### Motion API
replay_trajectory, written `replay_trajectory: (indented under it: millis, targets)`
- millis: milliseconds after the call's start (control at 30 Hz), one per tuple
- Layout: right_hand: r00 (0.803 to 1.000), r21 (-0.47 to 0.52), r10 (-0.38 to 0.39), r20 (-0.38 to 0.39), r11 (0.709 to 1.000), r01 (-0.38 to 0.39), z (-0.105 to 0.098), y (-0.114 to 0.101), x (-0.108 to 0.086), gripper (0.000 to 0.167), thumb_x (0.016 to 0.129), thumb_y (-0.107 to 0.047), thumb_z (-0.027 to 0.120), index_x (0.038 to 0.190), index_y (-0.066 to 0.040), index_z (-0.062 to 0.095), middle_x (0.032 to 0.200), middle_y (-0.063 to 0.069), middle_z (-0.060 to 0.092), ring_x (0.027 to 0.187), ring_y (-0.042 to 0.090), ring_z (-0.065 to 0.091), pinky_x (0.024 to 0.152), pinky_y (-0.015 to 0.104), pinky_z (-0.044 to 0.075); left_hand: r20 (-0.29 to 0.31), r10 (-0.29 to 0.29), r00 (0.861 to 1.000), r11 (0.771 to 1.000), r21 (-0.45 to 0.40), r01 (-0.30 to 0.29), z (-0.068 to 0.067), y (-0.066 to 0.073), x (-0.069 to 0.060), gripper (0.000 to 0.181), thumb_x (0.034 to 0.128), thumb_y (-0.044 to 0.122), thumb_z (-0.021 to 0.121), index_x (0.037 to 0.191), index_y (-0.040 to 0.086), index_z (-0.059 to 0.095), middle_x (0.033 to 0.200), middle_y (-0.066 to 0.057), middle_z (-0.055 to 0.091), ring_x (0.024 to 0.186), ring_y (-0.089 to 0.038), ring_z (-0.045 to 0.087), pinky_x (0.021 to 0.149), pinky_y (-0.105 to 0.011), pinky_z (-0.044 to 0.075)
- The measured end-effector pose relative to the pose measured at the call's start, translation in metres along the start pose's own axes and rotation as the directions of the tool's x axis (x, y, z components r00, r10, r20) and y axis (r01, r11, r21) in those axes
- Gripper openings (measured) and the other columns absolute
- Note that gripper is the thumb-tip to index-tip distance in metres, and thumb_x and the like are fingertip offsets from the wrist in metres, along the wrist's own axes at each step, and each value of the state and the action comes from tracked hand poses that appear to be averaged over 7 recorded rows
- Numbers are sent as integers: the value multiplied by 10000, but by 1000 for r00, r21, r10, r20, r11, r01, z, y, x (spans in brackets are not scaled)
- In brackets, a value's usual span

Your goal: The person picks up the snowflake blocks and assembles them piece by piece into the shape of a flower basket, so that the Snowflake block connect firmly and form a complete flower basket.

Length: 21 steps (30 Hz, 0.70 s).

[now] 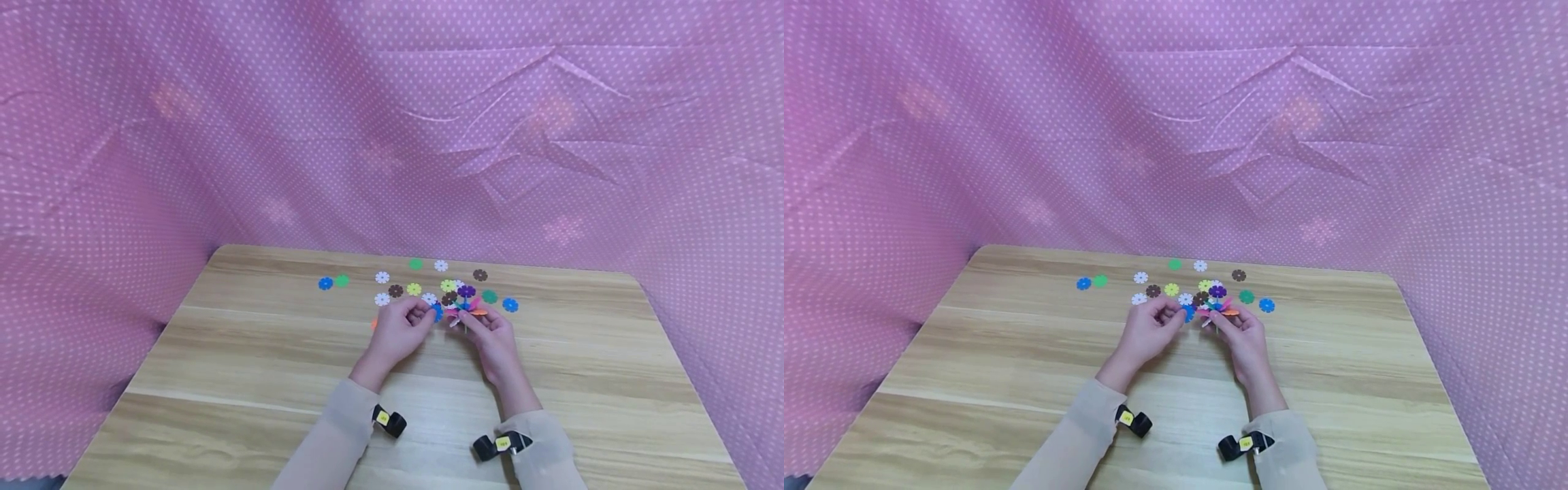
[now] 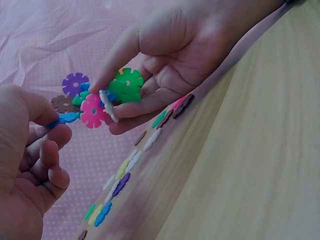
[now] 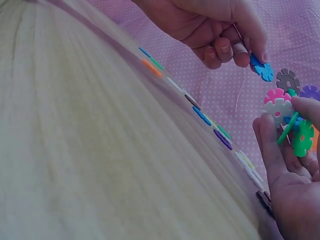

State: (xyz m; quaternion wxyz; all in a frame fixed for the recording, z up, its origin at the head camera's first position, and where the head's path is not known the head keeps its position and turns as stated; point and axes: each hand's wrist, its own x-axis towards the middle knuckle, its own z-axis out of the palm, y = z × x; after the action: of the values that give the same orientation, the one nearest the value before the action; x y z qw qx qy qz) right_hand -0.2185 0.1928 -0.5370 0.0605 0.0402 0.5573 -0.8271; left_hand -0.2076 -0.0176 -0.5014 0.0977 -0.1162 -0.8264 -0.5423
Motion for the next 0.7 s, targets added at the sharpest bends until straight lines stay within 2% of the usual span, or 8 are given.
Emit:
replay_trajectory:
  millis: [133, 333, 567, 700]
  targets:
    - [1000, 1, 0, 7, 1000, 0, 0, 1, 0, 89, 1026, -3, 735, 1070, -63, 685, 1063, 55, 817, 1012, 185, 794, 976, 373, 633, 17, 29, 999, 1000, 7, -29, 3, 1, -1, 45, 979, 83, 799, 944, 63, 777, 833, 16, 716, 693, -72, 612, 639, -229, 578]
    - [1000, -19, -1, 25, 1000, 1, 0, 1, 0, 145, 1023, -19, 749, 1153, -36, 688, 1098, 75, 805, 1009, 190, 786, 971, 382, 637, 24, 43, 999, 999, 28, -43, 6, -1, -2, 46, 977, 79, 803, 945, 61, 775, 842, 2, 739, 697, -60, 625, 648, -233, 594]
    - [1000, -39, -8, 28, 999, 9, 3, 1, -2, 269, 1010, -12, 761, 1258, 23, 664, 1155, 96, 794, 1050, 215, 777, 974, 416, 638, 65, 10, 998, 999, 30, -12, 6, -3, -3, 56, 972, 92, 805, 956, 52, 770, 857, -5, 744, 716, -61, 646, 671, -239, 613]
    - [999, -51, -2, 35, 999, 4, 3, 2, -3, 301, 1009, -23, 767, 1289, 17, 665, 1168, 75, 797, 1070, 213, 775, 983, 414, 634, 74, -10, 997, 1000, 30, 8, 6, -4, -3, 54, 968, 92, 807, 958, 53, 771, 854, -3, 743, 720, -64, 648, 679, -235, 613]
